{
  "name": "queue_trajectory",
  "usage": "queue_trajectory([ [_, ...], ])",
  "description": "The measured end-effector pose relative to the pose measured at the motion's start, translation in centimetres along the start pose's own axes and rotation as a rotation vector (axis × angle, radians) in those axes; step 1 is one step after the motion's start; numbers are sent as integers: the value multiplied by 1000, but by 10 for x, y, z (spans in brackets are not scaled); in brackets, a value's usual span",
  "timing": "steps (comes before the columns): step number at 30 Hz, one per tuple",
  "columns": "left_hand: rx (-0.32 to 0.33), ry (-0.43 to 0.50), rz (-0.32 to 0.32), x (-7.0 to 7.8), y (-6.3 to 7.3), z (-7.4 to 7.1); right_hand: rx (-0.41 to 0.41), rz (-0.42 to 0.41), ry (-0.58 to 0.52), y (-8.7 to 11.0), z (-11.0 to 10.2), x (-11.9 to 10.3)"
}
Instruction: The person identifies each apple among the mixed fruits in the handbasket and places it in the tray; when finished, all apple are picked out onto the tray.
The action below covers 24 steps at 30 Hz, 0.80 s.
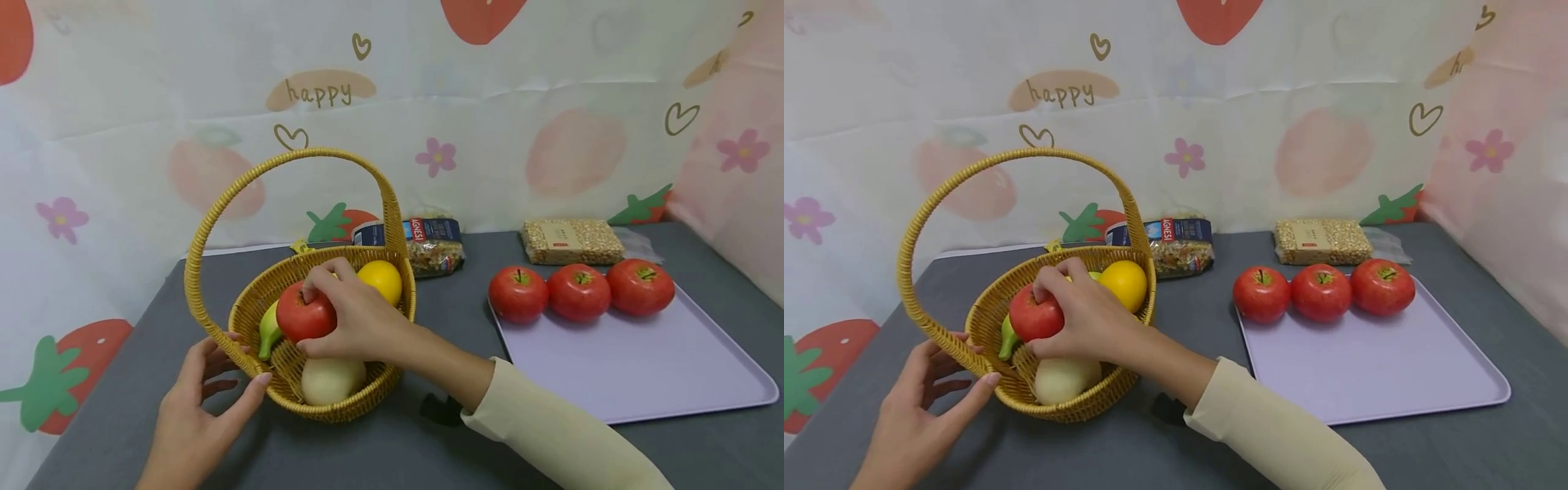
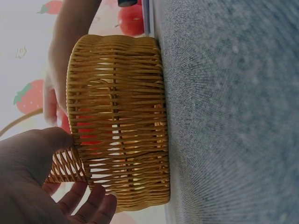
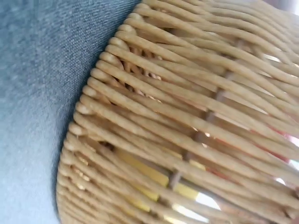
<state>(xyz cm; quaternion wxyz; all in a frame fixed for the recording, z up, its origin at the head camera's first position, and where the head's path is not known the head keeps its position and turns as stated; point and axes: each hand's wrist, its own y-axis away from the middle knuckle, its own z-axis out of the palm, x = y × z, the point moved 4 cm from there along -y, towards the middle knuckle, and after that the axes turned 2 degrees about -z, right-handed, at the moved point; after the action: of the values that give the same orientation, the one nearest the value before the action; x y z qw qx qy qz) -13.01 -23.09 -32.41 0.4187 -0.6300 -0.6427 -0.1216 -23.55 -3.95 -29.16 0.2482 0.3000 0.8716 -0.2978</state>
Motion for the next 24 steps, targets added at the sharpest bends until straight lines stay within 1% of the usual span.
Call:
queue_trajectory([
  [5, 0, -4, -24, -1, 0, 0, 41, -28, -22, 10, -10, -3],
  [12, -24, -13, -62, -1, -1, 1, 78, -45, -36, 26, -19, -8],
  [15, -28, -18, -63, -1, -2, 1, 88, -58, -43, 33, -21, -10],
  [20, -19, -8, -48, 0, -1, 1, 103, -58, -57, 45, -27, -13],
  [24, -21, -4, -53, 0, -1, 1, 126, -72, -62, 54, -35, -16],
])
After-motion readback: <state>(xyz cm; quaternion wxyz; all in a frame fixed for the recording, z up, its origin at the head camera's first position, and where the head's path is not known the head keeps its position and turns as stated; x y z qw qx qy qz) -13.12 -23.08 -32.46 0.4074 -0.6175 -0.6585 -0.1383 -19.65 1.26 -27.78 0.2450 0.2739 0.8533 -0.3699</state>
